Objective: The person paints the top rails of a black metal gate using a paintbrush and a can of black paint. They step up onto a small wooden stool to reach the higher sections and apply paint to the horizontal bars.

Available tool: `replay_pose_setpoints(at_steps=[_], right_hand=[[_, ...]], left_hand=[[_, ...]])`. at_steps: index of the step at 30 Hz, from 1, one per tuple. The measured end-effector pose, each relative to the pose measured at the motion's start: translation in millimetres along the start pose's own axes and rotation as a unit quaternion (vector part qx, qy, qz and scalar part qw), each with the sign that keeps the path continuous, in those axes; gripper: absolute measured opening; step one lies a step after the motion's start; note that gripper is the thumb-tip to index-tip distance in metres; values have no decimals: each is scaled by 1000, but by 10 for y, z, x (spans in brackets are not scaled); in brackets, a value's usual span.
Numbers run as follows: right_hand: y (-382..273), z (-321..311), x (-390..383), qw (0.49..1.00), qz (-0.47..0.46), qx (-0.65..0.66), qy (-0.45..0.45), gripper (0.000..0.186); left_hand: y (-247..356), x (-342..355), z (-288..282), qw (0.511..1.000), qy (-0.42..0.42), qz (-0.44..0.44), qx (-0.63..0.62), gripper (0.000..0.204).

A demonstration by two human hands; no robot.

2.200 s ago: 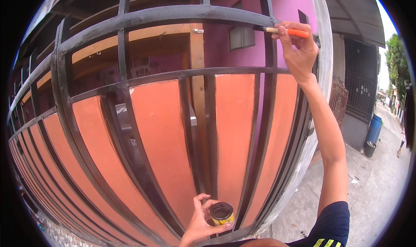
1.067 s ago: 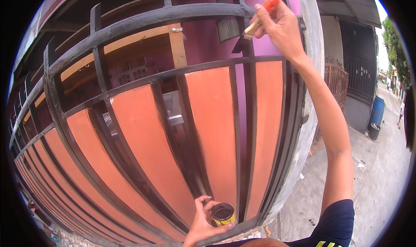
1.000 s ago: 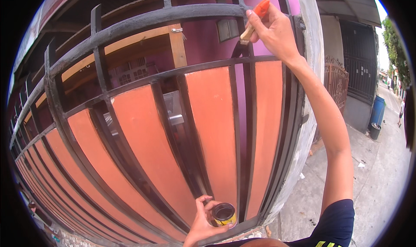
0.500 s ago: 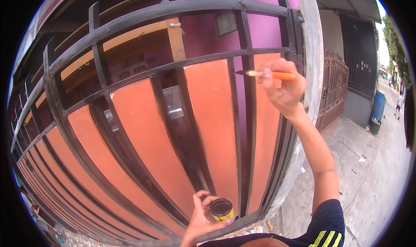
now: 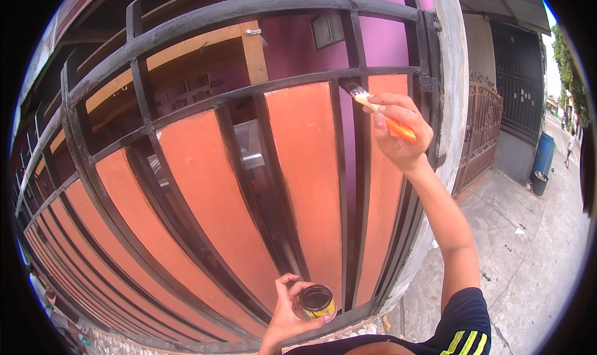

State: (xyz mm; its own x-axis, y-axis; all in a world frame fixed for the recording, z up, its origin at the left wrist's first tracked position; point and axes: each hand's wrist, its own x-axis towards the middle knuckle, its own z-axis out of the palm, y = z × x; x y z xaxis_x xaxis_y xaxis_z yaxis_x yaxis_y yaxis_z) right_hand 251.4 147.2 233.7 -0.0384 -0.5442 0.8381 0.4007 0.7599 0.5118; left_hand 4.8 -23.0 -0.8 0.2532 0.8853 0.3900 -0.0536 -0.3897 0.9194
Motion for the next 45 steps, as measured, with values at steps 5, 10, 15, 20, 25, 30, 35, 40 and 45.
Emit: replay_pose_setpoints(at_steps=[5, 10, 15, 20, 25, 30, 35, 40, 45], right_hand=[[-155, -149, -90, 1000, 16, 4, 11, 20], [-62, -28, -53, 1000, 24, -7, -7, 19], [13, 28, 162, 999, 0, -44, -16, 19], [-172, -176, 261, 999, 13, 24, 40, 19], [-84, -134, 148, 997, 76, 24, 1, 12], [46, 26, 139, 998, 25, -35, -36, 13], [-124, -141, 300, 997, 53, 47, 21, 11], [-166, -152, 738, 972, 149, 135, 125, 8], [394, 70, 1127, 964, 254, 61, -53, 22]], left_hand=[[48, 15, 27, 1000, -4, -10, 14, 94], [92, 39, 80, 999, -17, -24, -14, 91], [81, 19, 99, 1000, -11, -20, -21, 91], [10, -21, 29, 1000, 4, -14, 6, 95], [-27, -10, 36, 1000, -8, 14, 6, 94], [59, -37, 107, 999, -17, -20, -22, 93], [36, -74, 55, 999, -3, -23, -29, 93], [-3, -43, 29, 1000, -7, 10, -21, 94], [-50, -46, 38, 999, -15, -6, -32, 94]])
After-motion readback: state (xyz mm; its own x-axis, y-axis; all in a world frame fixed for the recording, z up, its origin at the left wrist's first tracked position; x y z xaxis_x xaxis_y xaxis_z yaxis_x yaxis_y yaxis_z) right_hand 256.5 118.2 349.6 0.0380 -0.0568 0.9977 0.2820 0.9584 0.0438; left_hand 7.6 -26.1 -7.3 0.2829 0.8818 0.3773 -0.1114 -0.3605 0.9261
